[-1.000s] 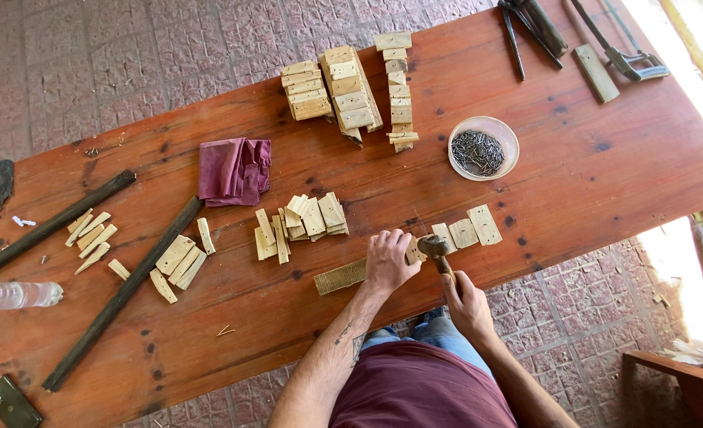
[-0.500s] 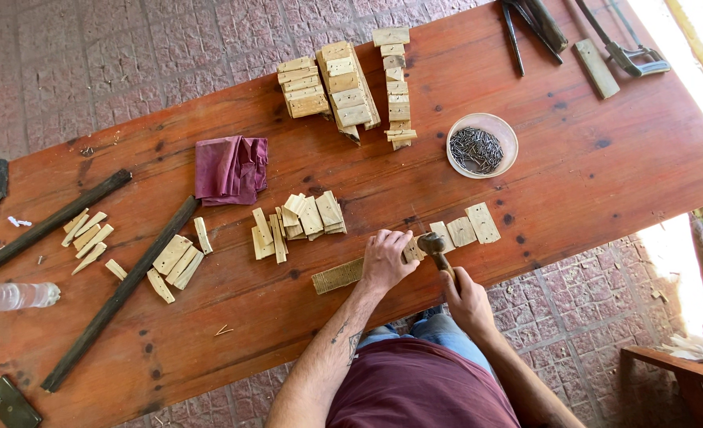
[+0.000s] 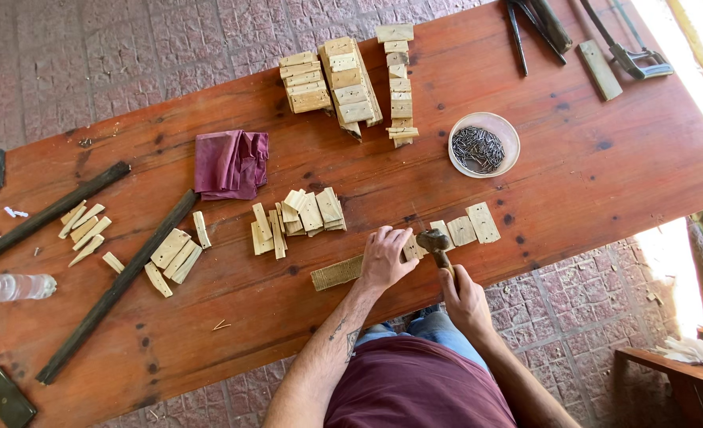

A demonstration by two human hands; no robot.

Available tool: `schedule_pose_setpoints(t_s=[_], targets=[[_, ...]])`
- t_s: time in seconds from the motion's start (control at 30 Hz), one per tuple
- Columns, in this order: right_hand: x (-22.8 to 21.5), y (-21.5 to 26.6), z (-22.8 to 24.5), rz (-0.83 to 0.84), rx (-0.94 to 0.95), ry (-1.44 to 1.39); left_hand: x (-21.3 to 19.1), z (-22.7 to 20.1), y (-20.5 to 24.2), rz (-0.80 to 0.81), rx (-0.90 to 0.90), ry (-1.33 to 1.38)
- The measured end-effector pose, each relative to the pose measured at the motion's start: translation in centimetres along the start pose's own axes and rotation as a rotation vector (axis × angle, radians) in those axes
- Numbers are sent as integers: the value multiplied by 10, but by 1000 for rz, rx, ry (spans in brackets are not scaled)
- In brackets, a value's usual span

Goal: The person assembles small wooden blocks into a linear structure by placing nails into pre-drilled holes and hammering them in. The person repeatedly picks up nails, positions them, and uses a hammer to secure the blocks together on a wooden workbench.

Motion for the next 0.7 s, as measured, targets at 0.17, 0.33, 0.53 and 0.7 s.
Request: schedule_pose_setpoints(t_s=[0.17,0.33,0.53,0.7], targets=[[5,-4,6,31,-39,65,-14,-1,0,11,-11,17],[6,1,3,25,-53,57,-4,11,6,83,-116,139],[26,-21,-30,38,-200,96,-5,16,7,152,-216,223],[29,-26,-12,39,-238,117,-1,19,9,179,-221,215]])
Point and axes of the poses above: each hand's wrist, its own y-axis away from the middle knuckle, its own x-axis out of the palm, z = x × y, the point moved 8 cm from there along -y, towards the middle knuckle, and after that the axes turned 4 degrees about x, right-handed, at the moved point
